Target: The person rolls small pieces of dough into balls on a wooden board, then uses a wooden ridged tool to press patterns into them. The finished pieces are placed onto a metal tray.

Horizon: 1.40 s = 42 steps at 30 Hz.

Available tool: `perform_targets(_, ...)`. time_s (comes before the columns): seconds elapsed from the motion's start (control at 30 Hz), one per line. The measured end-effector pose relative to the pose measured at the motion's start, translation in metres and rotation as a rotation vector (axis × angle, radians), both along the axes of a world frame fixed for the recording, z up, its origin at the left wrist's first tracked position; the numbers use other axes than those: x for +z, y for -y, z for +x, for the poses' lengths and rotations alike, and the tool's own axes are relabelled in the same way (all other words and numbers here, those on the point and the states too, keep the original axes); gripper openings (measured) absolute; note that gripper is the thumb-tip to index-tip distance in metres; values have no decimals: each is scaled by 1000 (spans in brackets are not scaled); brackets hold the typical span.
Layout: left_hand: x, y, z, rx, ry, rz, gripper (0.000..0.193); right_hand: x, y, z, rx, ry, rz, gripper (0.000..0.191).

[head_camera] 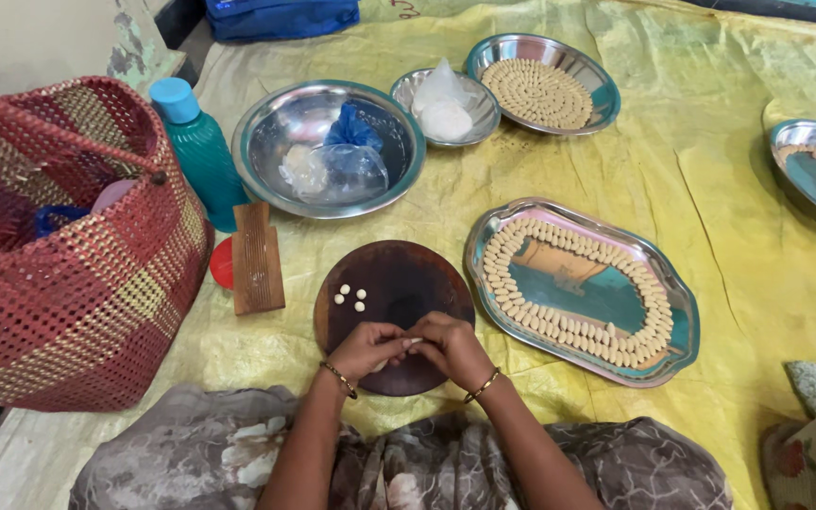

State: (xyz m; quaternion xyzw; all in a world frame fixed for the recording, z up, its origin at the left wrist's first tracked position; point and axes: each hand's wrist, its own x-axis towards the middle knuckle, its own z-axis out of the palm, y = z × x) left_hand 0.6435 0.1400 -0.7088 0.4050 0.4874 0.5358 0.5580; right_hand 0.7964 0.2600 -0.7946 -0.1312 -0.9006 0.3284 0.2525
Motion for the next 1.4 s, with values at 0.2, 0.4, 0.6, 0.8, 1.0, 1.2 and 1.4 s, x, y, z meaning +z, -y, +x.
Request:
perform_targets(0.2,-6,-11,4,145,128,11,11,-6,-2,-5,-114,-45,-46,13)
perform_targets(0.4,-6,-25,5,260,-123,3,11,-13,-19,-10,-395,-34,-111,10)
perform_targets(0.6,-4,-31,-8,469,-481,122,18,-2,-47,-8,-622,33,-266,17)
perform_targets(0.8,-1,-35,-1,691,-915,319,37,-3,-33,-26,-476,-140,-545,27)
perform_targets(1.0,6,-37,14,651,138,225,40,1,-10,-38,-314,-180,-820,18)
perform_targets(1.2,5,-31,13,396,851,281,57,7,32,-34,-284,-74,208,15)
perform_targets(1.4,-2,-18,35,117,1171,460,61,47,32,-39,-346,-261,318,47)
